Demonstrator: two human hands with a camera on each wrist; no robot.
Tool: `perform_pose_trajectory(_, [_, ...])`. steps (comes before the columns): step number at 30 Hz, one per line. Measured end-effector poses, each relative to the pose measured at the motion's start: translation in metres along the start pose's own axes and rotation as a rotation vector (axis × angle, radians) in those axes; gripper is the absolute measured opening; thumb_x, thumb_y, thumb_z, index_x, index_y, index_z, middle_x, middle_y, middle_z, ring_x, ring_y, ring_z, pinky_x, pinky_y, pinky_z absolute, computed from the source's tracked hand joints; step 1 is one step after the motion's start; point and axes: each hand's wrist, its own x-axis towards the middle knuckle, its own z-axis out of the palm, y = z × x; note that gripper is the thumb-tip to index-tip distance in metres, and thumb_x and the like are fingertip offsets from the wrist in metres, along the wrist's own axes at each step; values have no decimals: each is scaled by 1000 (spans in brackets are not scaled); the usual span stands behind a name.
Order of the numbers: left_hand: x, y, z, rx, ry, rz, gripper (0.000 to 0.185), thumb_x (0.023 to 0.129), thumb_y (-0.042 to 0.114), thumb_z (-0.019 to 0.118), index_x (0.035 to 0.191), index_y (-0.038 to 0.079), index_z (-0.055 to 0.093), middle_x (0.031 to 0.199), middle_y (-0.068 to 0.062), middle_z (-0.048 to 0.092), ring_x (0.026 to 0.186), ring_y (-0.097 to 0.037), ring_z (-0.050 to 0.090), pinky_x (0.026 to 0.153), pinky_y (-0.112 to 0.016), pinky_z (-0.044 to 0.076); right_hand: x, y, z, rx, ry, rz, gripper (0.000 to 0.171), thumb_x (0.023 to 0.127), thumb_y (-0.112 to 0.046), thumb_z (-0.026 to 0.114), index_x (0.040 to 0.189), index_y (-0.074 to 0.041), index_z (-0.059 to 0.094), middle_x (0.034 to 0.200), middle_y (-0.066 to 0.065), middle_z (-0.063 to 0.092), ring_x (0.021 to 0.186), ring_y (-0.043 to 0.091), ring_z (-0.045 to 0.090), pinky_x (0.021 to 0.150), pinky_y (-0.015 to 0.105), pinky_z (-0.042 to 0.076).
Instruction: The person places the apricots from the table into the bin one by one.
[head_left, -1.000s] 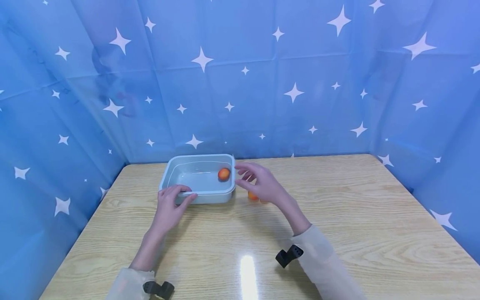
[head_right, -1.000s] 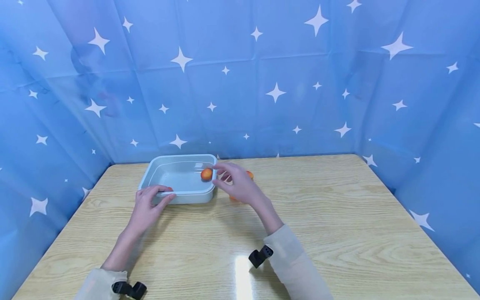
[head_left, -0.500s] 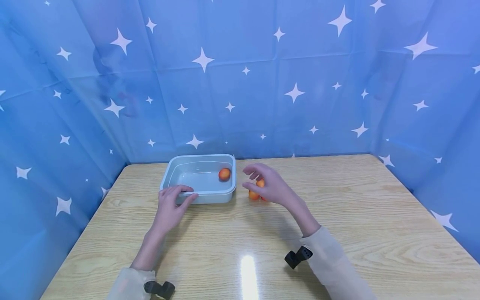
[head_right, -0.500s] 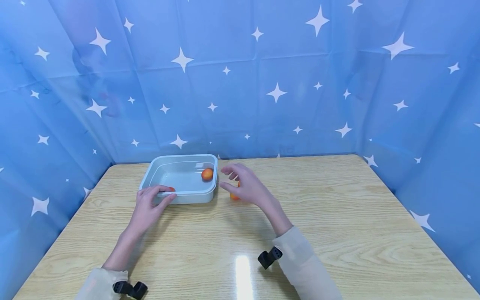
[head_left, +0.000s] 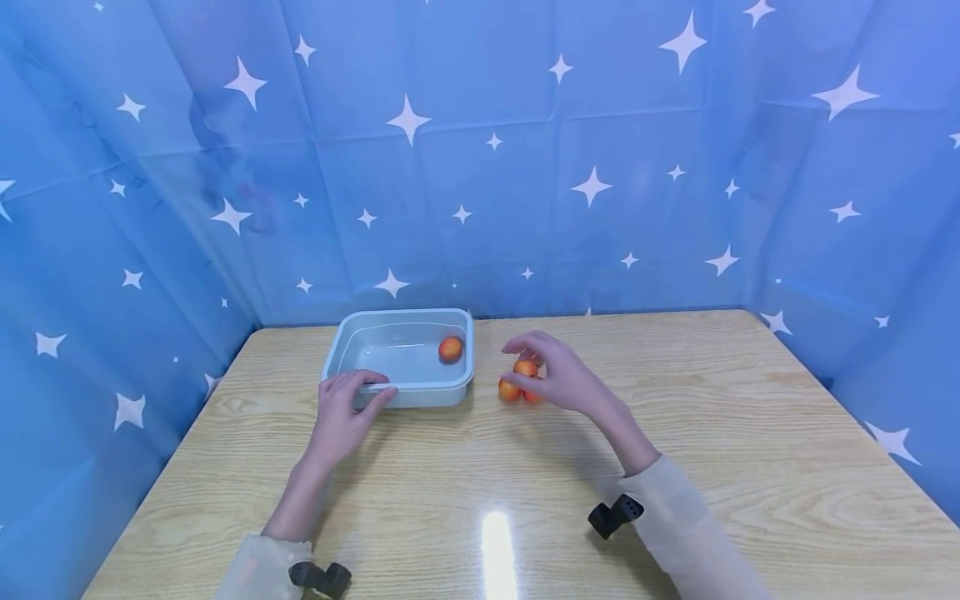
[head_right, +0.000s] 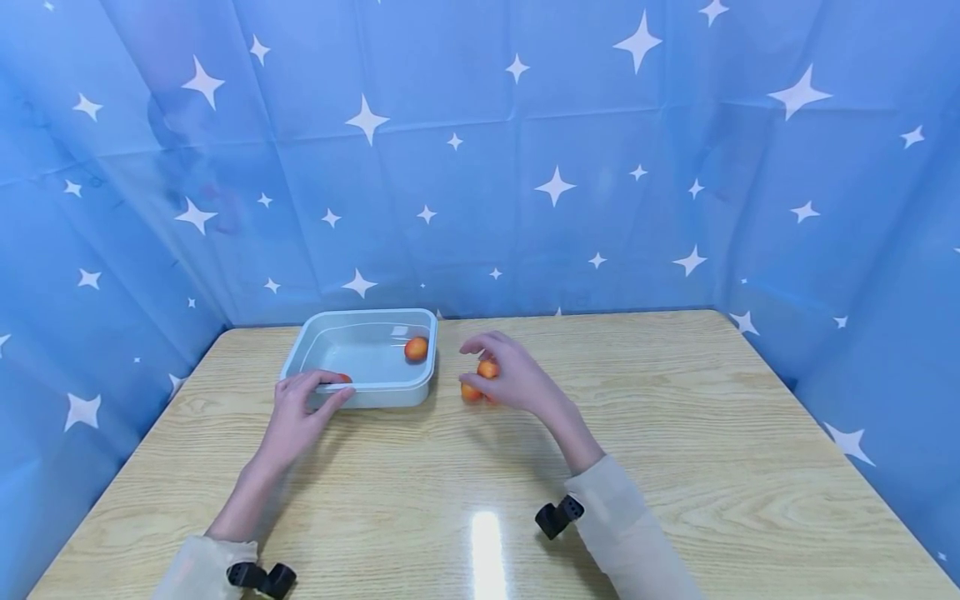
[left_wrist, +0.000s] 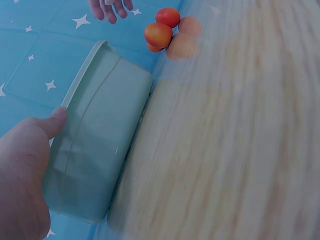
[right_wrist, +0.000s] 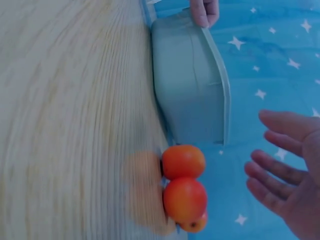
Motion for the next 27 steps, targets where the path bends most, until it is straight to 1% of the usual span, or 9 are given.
perform_pose_trajectory(5, [-1,0,0,-3,4,-2,19,92,23,76,102,9,70,101,-5,72,103,-27,63,105,-49,23,-2,10,-4,-10,-6,6,37,89,-16,79,122,-5,66,118,9,65,101,36,63,89,52,52])
perform_pose_trajectory(10, [-1,1,0,-8,6,1,19,92,22,76,103,8,70,101,-5,72,103,-28,64,105,-50,23,-4,23,-7,-35,-11,19,39,89,-17,79,122,-1,66,118,14,66,101,35,63,88,50,51])
perform_pose_trajectory(14, [0,2,0,-6,-1,-9,19,92,23,77,103,9,70,101,-5,72,104,-28,63,106,-49,23,-7,30,-9,-43,-43,49,39,90,-14,78,124,-2,66,119,16,66,100,38,61,87,54,50])
perform_pose_trajectory(18, [1,2,0,-3,-6,-10,19,92,23,76,103,9,70,102,-5,72,104,-28,63,105,-49,23,-11,33,-11,-40,-81,80,42,88,-12,78,127,-2,65,118,15,66,101,37,60,87,54,50])
perform_pose_trajectory(22, [0,2,0,-1,2,-1,18,92,22,77,102,9,70,101,-5,72,103,-28,63,105,-49,23,-14,38,-11,-42,-99,82,39,88,-13,78,124,-2,67,117,14,67,99,33,61,87,51,51])
perform_pose_trajectory(27, [0,0,0,0,9,-4,19,91,23,78,102,10,70,101,-4,72,103,-28,63,104,-49,23,-16,43,-10,-39,-111,96,34,88,-14,79,119,-3,70,116,14,67,96,33,61,85,49,51])
